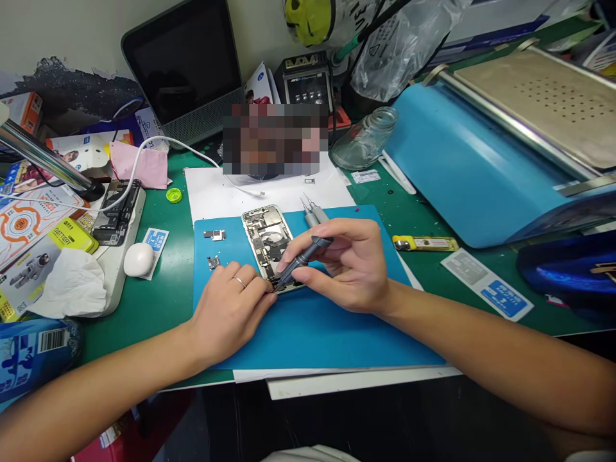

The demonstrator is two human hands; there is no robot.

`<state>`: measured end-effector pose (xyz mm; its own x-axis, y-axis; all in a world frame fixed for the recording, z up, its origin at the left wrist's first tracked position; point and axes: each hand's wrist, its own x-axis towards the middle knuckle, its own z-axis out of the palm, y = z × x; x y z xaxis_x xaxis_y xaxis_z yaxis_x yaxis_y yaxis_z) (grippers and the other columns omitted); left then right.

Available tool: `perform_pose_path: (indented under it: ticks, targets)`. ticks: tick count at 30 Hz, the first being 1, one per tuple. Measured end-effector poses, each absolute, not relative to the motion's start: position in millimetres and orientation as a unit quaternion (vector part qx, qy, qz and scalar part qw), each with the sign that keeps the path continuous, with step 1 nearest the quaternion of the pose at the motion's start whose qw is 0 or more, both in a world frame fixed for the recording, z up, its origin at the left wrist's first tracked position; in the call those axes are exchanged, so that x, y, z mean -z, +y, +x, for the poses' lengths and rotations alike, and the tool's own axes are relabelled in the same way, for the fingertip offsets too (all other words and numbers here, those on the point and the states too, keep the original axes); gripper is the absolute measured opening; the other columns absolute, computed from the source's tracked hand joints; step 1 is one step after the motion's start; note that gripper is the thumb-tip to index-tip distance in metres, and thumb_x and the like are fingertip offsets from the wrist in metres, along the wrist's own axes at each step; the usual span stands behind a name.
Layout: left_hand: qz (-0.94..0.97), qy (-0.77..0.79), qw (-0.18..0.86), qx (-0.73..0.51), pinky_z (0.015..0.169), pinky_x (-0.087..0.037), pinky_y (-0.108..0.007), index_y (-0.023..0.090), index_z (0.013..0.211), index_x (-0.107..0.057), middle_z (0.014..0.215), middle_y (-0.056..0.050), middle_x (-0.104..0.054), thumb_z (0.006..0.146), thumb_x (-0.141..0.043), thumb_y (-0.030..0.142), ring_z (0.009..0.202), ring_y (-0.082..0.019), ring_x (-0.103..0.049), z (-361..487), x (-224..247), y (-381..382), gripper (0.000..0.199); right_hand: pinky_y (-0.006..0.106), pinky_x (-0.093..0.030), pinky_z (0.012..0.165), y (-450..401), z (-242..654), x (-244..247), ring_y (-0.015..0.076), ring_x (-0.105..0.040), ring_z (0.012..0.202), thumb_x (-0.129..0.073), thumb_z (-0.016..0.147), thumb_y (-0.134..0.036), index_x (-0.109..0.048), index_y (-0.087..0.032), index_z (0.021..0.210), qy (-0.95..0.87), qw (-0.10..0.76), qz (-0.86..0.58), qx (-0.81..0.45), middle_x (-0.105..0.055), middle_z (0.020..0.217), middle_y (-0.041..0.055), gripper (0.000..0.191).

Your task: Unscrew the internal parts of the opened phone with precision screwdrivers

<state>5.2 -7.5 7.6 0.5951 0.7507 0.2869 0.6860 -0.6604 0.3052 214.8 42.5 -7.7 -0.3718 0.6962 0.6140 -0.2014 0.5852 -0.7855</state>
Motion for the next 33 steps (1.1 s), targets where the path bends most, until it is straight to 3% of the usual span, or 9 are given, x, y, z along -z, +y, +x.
perform_pose_path:
  ticks: [8, 16, 28, 33]
  targets:
    - [0.907, 0.397, -0.106, -0.088, 0.063, -0.028, -0.038, 0.019, 0.073, -0.054, 0.072, -0.004, -0.053, 0.098, -0.051, 0.023, 0.07, -0.023, -0.046, 3, -14, -6, 0.025, 0.029, -0.067, 0.064, 49, 217, 5, 0.0167, -0.073, 0.078, -0.067, 0.087, -0.006, -0.048, -0.031, 0.123, -0.724, 0.546, -0.186, -0.379, -0.068, 0.092, 0.0001, 0.047]
    - [0.892, 0.437, -0.11, -0.024, 0.065, -0.03, -0.038, 0.018, 0.081, -0.055, 0.076, -0.007, -0.054, 0.098, -0.047, 0.03, 0.072, -0.026, -0.05, 3, -17, -7, 0.022, 0.029, -0.067, 0.063, 52, 218, 6, 0.0163, -0.073, 0.079, -0.067, 0.086, -0.005, -0.047, -0.03, 0.124, -0.738, 0.546, -0.18, -0.354, -0.068, 0.092, 0.0005, 0.05]
    - [0.889, 0.444, -0.115, -0.009, 0.067, -0.034, -0.038, 0.017, 0.082, -0.055, 0.078, -0.009, -0.055, 0.096, -0.05, 0.052, 0.077, -0.028, -0.053, 4, -20, -8, 0.038, 0.026, -0.067, 0.062, 52, 218, 5, 0.0151, -0.073, 0.077, -0.068, 0.084, -0.005, -0.049, -0.029, 0.123, -0.731, 0.55, -0.195, -0.354, -0.069, 0.091, -0.0001, 0.05]
    - [0.918, 0.368, -0.106, -0.106, 0.06, -0.032, -0.037, 0.015, 0.084, -0.06, 0.074, -0.006, -0.057, 0.097, -0.052, 0.037, 0.068, -0.023, -0.052, 5, -23, -16, 0.026, 0.028, -0.067, 0.063, 53, 218, 7, 0.0166, -0.073, 0.078, -0.069, 0.084, -0.007, -0.052, -0.031, 0.122, -0.766, 0.531, -0.192, -0.308, -0.071, 0.092, 0.0001, 0.048]
